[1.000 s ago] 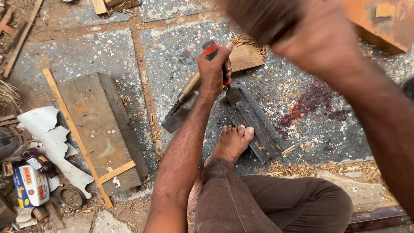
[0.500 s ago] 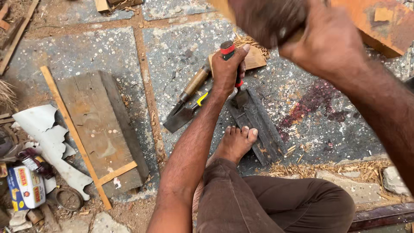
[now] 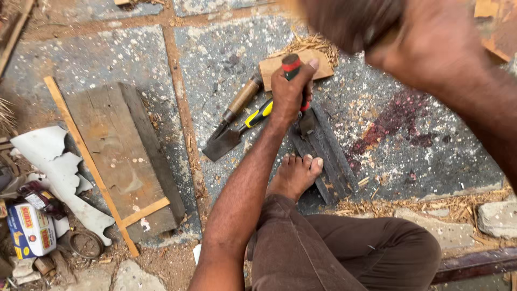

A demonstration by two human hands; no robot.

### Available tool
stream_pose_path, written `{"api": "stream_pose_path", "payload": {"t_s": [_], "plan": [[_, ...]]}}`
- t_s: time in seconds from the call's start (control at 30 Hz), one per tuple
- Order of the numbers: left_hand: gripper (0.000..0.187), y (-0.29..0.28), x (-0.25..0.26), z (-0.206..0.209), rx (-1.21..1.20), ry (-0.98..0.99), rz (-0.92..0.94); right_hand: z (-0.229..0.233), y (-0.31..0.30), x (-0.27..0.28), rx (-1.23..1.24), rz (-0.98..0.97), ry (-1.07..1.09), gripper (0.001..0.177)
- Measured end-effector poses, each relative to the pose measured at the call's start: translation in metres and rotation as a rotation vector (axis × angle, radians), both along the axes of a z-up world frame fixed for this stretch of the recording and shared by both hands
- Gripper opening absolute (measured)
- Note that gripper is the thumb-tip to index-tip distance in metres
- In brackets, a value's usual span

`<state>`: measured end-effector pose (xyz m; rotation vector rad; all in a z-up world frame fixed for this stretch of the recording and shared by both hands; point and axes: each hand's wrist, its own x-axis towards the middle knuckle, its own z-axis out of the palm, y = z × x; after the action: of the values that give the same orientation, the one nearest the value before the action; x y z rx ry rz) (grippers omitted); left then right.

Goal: The person shapes wood by striking a tool with a wooden mallet and handling wood pieces.

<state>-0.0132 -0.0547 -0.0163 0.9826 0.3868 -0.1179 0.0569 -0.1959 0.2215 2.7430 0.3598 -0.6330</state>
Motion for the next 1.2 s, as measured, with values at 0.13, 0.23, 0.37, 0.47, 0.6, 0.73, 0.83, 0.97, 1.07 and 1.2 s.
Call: {"api": "stream_pose_path", "payload": {"t_s": [0.13,0.23,0.37,0.47,0.6,0.73,0.83,0.97,1.07,1.2], "plan": [[0.019,-0.005,0.008,-0.004,-0.015,-0.003,0.078,0.016,0.008,-0.007,0.016,0.135,0.051,0.048],[0.03,-0.01,-0.003,-0.011,-0.028,-0.023,0.013,0.022,-0.01,-0.013,0.189,0.08,0.01,0.047],[0.032,-0.005,-0.002,0.007,0.026,-0.047,-0.054,0.037,-0.011,-0.005,0.25,-0.214,0.03,0.042],[0.031,-0.007,-0.003,0.005,0.03,-0.029,-0.09,0.027,0.004,-0.013,-0.065,-0.052,0.096,0.053],[0.024,-0.012,-0.003,-0.009,-0.035,-0.087,-0.004,0.02,0.019,-0.012,-0.35,0.109,0.145,0.07],[0.022,-0.025,-0.009,-0.016,-0.024,-0.027,-0.004,0.018,0.003,-0.02,-0.078,0.159,0.036,0.076],[0.028,-0.019,-0.004,-0.005,0.003,-0.041,-0.059,0.017,-0.018,-0.015,0.073,0.127,-0.077,0.072],[0.031,-0.018,-0.002,-0.001,0.011,-0.062,-0.094,0.004,-0.024,-0.013,-0.011,0.024,-0.074,0.068],[0.019,-0.019,-0.002,-0.008,-0.05,-0.083,-0.062,0.005,-0.008,-0.011,-0.211,0.079,0.006,0.065],[0.018,-0.032,-0.012,-0.021,-0.073,-0.014,-0.009,0.009,-0.009,-0.021,0.051,0.232,0.006,0.064]]}}
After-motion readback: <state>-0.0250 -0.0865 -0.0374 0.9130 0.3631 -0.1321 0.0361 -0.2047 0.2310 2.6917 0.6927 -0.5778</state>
